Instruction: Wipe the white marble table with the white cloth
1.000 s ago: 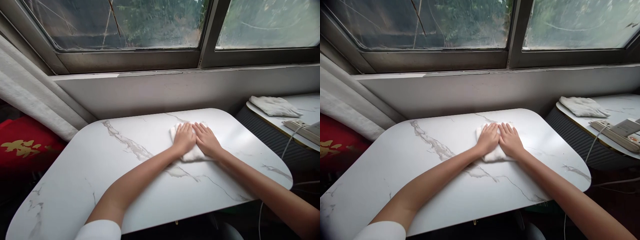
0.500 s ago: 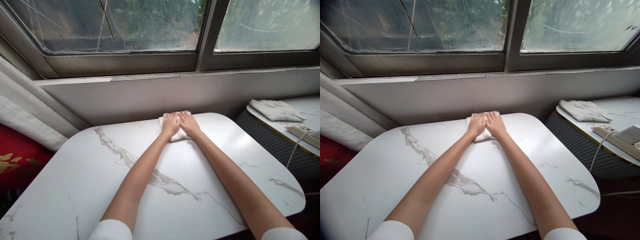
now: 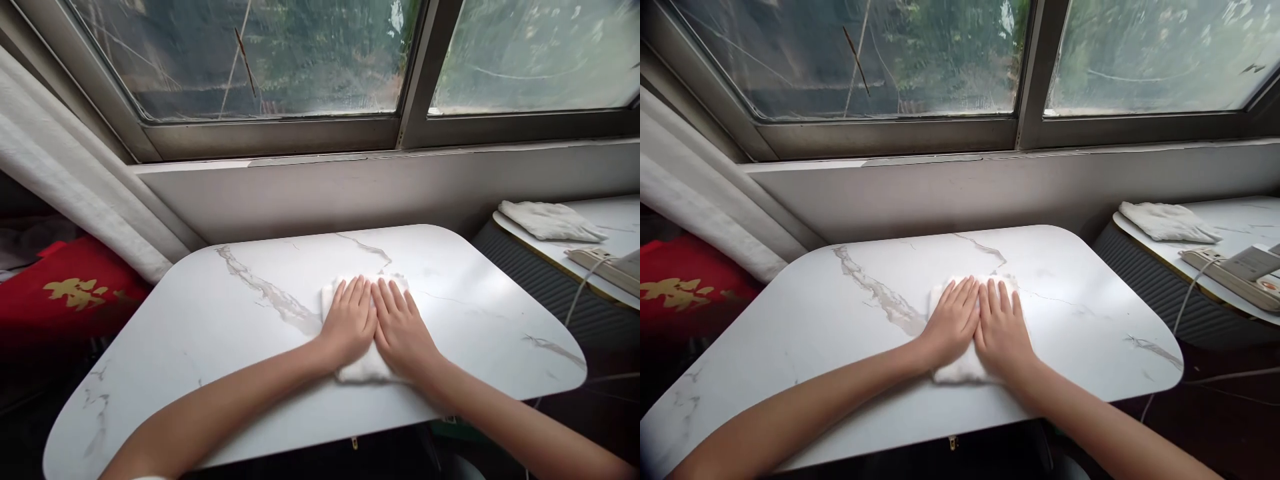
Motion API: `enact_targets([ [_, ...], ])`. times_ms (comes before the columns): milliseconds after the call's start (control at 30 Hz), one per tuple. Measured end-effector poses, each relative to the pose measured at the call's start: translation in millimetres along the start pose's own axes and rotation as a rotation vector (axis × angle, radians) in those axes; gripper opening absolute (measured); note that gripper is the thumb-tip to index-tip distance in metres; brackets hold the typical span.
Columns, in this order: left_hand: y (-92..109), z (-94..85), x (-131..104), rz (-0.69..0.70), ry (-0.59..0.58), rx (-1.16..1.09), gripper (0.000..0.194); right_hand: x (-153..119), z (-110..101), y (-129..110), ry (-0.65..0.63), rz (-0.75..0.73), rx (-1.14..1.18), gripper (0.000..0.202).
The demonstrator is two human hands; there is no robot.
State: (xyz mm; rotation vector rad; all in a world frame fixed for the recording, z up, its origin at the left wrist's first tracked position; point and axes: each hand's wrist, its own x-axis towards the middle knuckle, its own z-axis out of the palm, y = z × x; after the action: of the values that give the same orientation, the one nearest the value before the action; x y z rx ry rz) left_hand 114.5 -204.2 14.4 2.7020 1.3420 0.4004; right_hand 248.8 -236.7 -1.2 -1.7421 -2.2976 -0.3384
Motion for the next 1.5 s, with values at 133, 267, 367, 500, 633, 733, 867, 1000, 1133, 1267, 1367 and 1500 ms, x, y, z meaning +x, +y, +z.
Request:
enact_targets([
  [133, 14.5, -10.8, -62.4, 0.050, -0.006, -0.028, 0.052, -49.5, -19.5, -35.2, 0.027, -0.053, 0.007, 0.071],
  [267, 6.2, -19.9, -89.2, 0.051, -0.058, -0.048, 0.052, -56.4, -27.9, -59.4, -0.023, -0.083, 0.038, 0.069],
  [367, -7.8, -22.2, -88.7, -0.016, -0.063, -0.045, 0.052, -38.0, -27.6, -65.3, -0.109, -0.114, 0.074, 0.062],
  [500, -31.7, -20.3, -68.8, -0.132, -0.037, -0.050, 0.053, 3.5, -20.9, -60.9, -0.208, -0.153, 0.138, 0.059],
  [633, -67.3, -17.8, -30.5, -0.173, 0.000, -0.055, 0.053, 55.4, -5.0, -55.0, -0.257, -0.146, 0.181, 0.059],
  [733, -100.6, -17.2, 5.1, -0.174, 0.011, -0.047, 0.051, 97.9, 11.1, -52.7, -0.240, -0.082, 0.202, 0.059],
  [867, -142.5, -17.0, 49.0, -0.174, 0.019, -0.026, 0.049, 150.5, 31.2, -49.7, -0.211, -0.014, 0.232, 0.059],
  [1000, -171.4, -16.2, 76.6, -0.202, 0.049, -0.024, 0.048, 187.9, 44.2, -47.5, -0.192, -0.014, 0.245, 0.058],
  [1133, -183.5, -15.4, 85.0, -0.236, 0.068, -0.013, 0.048, 204.7, 51.5, -48.9, -0.155, -0.012, 0.242, 0.056],
  [1267, -181.5, -15.5, 81.9, -0.245, 0.080, -0.001, 0.048, 204.7, 55.4, -50.7, -0.114, -0.024, 0.238, 0.055],
  [1367, -174.0, -16.8, 73.9, -0.268, 0.068, 0.013, 0.048, 197.3, 53.5, -52.6, -0.123, -0.027, 0.245, 0.054],
  [1500, -159.2, -19.3, 47.6, -0.255, 0.069, 0.020, 0.049, 173.2, 41.5, -60.3, -0.167, -0.039, 0.297, 0.055],
])
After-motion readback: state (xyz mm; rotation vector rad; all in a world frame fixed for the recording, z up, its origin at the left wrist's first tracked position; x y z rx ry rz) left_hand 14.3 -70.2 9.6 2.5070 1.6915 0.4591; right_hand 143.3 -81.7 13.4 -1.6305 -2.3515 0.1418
